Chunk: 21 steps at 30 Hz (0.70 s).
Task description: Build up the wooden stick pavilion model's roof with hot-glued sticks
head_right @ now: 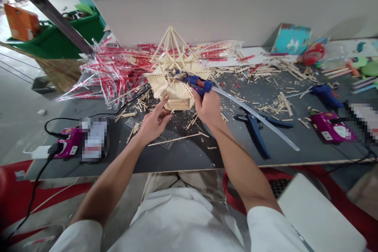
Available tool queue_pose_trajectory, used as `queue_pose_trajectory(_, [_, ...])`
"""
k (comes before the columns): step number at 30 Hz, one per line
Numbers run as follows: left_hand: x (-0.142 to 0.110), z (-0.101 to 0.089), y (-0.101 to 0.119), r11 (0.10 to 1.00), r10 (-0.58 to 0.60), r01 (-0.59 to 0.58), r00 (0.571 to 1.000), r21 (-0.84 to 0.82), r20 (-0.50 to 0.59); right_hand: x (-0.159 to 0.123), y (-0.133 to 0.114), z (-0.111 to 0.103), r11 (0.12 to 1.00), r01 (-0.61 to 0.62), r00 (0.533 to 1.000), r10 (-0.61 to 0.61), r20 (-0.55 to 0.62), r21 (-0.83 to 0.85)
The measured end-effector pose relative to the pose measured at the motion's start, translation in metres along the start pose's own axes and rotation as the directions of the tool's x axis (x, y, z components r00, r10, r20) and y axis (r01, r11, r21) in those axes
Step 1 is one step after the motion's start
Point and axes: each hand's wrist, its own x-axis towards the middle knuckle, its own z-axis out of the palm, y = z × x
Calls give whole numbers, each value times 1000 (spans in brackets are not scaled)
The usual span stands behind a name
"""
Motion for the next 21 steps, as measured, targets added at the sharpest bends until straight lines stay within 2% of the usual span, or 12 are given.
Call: queue_pose_trajectory(21, [0,-2,2,1000,-12,12,1000,23,5,2,0,-4,999,14,998,-12,60,-34])
